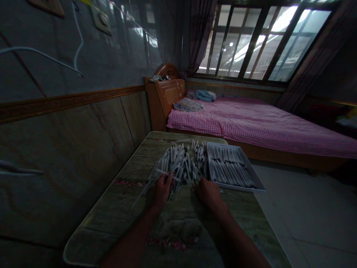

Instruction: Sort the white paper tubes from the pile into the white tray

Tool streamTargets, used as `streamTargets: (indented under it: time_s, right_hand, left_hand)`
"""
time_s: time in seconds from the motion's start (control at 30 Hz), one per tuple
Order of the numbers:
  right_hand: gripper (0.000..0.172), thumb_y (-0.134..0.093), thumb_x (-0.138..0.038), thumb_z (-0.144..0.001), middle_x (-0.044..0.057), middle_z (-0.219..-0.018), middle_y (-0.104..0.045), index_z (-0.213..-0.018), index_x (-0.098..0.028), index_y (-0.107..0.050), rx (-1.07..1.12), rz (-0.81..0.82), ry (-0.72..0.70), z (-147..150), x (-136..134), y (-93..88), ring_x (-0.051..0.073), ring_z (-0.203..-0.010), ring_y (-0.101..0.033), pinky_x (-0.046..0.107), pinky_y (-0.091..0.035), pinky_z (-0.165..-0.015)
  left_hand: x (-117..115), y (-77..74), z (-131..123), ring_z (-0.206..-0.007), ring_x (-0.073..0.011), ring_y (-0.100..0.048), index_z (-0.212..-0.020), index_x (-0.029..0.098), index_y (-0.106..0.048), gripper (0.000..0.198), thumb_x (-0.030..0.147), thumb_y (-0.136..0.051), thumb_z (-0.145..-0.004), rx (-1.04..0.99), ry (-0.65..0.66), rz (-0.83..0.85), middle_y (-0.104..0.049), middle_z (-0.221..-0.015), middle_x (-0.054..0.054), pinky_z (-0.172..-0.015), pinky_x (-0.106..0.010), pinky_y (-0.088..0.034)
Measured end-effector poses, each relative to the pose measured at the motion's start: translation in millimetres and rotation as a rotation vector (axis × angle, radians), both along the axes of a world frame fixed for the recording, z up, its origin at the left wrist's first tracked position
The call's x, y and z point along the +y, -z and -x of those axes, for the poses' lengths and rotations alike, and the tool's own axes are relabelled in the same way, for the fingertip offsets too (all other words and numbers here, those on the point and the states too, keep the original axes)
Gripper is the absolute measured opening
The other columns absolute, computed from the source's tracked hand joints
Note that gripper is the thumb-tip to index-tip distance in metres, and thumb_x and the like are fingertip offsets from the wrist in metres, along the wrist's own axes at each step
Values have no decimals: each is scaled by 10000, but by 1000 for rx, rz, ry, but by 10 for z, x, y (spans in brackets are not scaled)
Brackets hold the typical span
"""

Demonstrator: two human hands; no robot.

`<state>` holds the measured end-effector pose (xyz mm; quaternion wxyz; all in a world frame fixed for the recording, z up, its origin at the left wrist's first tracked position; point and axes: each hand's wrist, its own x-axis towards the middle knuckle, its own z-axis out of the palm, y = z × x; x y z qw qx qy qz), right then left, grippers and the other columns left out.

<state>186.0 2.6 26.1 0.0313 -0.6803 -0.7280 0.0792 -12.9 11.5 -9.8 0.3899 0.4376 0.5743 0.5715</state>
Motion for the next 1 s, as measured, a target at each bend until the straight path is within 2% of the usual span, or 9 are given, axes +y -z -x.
streamTargets:
  time_s: [0.17,0.33,0.47,0.6,0.77,1.0]
  right_hand:
    - [215,-443,-234,-968,132,-904,-740,-987,-141,-635,56,-46,58,-17,-15,-32,209,-798,-696,253,-326,-593]
    - [239,-434,-306,-991,89,-811,-724,-931,-166,-618,115,-201,64,-54,-15,-28,182,-708,-666,261,-266,-566]
    - [277,-407,-343,-978,72,-739,-698,-877,-177,-604,180,-323,47,-81,-38,-9,181,-644,-640,263,-263,-559]
    - [316,-392,-402,-952,50,-665,-659,-828,-192,-593,362,-405,-15,-82,-70,1,170,-587,-613,254,-299,-554]
    - [321,-409,-432,-922,1,-576,-581,-783,-199,-580,611,-417,-61,-28,-104,11,141,-514,-553,239,-329,-534]
    - [297,-432,-412,-904,-3,-607,-583,-752,-197,-570,703,-400,-92,14,-118,35,136,-546,-550,240,-350,-555]
  left_hand:
    - [0,-34,-4,-601,-204,-687,-812,228,-574,307,534,-574,-812,-167,-5,13,-708,-710,-30,-523,-295,-520]
    - [0,-82,3,-645,-217,-723,-859,208,-545,288,495,-571,-843,-359,-44,9,-740,-793,-62,-554,-309,-558]
    - [20,-114,28,-739,-227,-746,-869,212,-547,255,437,-654,-813,-530,-29,7,-753,-854,-67,-656,-323,-586]
    - [46,-125,57,-775,-219,-749,-863,204,-555,227,362,-703,-795,-676,-29,13,-757,-855,-60,-710,-330,-594]
    - [66,-112,74,-769,-196,-748,-826,162,-569,175,292,-686,-823,-789,-30,20,-763,-815,-61,-721,-310,-601]
    - [70,-138,92,-738,-180,-750,-806,149,-581,105,211,-638,-868,-871,-28,45,-767,-789,-56,-708,-289,-616]
